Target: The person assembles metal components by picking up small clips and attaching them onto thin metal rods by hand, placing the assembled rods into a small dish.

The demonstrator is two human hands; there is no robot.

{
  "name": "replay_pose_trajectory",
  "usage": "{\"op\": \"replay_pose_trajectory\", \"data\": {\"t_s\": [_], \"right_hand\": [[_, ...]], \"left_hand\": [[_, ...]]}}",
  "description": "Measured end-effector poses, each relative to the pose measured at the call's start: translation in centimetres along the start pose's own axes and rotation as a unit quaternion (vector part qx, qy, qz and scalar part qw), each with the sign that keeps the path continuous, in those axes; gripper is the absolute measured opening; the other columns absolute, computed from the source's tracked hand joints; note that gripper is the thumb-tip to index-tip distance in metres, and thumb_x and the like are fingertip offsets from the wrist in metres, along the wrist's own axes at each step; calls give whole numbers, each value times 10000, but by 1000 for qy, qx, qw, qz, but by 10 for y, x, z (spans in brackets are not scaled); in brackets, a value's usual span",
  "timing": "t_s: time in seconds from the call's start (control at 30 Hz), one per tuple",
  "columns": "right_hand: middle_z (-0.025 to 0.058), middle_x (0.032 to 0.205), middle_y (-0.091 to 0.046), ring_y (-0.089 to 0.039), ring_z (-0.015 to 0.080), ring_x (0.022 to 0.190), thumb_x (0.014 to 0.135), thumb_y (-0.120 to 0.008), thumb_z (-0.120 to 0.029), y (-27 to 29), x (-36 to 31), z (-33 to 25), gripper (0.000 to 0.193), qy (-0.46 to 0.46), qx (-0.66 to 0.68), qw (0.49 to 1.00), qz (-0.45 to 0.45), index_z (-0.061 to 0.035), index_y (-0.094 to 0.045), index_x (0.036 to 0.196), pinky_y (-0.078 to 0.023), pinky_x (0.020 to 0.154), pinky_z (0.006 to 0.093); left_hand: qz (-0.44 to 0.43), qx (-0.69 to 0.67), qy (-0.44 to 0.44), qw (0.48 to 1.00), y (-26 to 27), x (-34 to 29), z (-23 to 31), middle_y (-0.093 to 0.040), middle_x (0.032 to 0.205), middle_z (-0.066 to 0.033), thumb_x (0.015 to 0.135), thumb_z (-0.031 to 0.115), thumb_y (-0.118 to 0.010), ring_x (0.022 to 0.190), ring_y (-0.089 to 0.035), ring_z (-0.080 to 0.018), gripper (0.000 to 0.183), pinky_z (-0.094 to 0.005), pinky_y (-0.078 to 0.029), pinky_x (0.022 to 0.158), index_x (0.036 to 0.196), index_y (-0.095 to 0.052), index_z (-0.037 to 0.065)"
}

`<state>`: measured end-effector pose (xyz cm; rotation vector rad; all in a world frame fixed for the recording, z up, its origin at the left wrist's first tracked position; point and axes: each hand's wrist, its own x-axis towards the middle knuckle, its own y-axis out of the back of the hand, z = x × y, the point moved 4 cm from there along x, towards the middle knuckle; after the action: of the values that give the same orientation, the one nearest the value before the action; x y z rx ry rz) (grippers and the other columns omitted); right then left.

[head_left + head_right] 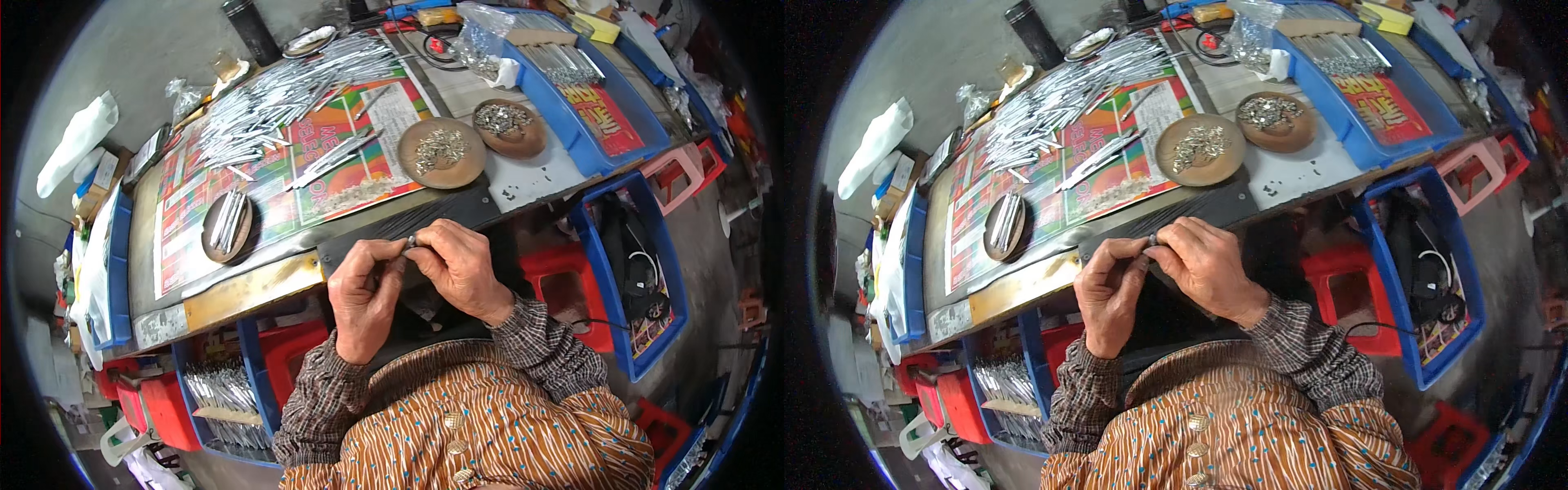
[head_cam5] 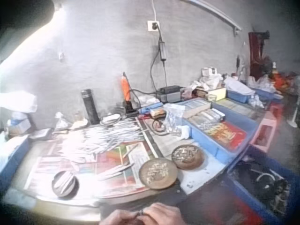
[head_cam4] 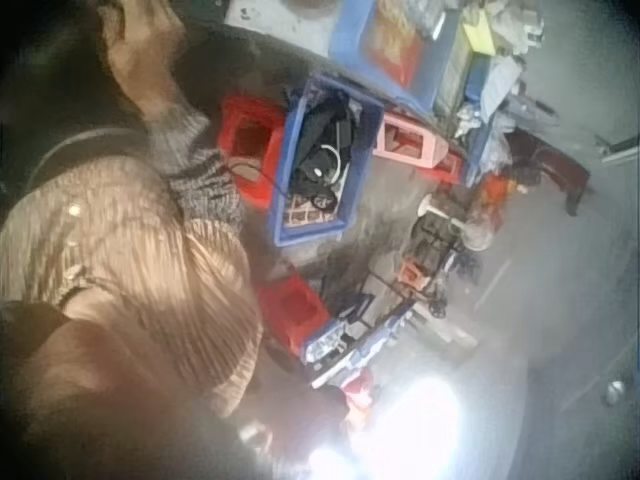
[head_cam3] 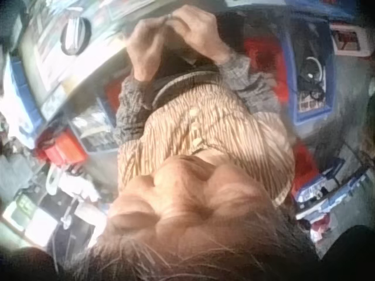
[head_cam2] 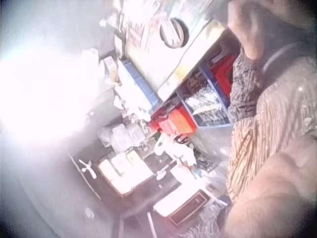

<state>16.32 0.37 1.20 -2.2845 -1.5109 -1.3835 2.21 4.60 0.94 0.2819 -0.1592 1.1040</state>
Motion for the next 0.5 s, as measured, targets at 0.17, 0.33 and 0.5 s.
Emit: {"op": "replay_pose_trajectory", "data": {"t_s": [0.17,0.33,0.5], "right_hand": [[111,740,-566,-583,300,644,820,-664,-44,-2,-1,-4,127,1,9,1000,11,-12,-546,856,-464,552,376],[111,740,-565,-579,297,628,820,-667,-43,-9,-1,-3,131,-39,53,998,-6,-12,-544,853,-461,549,375],[110,732,-567,-580,286,615,807,-683,-37,-10,9,-5,147,8,32,999,-22,-8,-543,840,-460,544,368]], "left_hand": [[23,-8,-59,998,-3,-1,-2,-621,892,-59,802,-121,-607,720,-526,-64,189,-195,-429,608,966,-620,-27],[2,48,-60,997,4,-4,5,-602,998,-83,821,-161,-567,889,-572,-98,186,-221,-478,767,975,-603,-62],[75,277,-173,942,34,7,20,-637,858,-129,748,-97,-650,727,-632,-256,202,-325,-494,621,906,-657,29]]}}
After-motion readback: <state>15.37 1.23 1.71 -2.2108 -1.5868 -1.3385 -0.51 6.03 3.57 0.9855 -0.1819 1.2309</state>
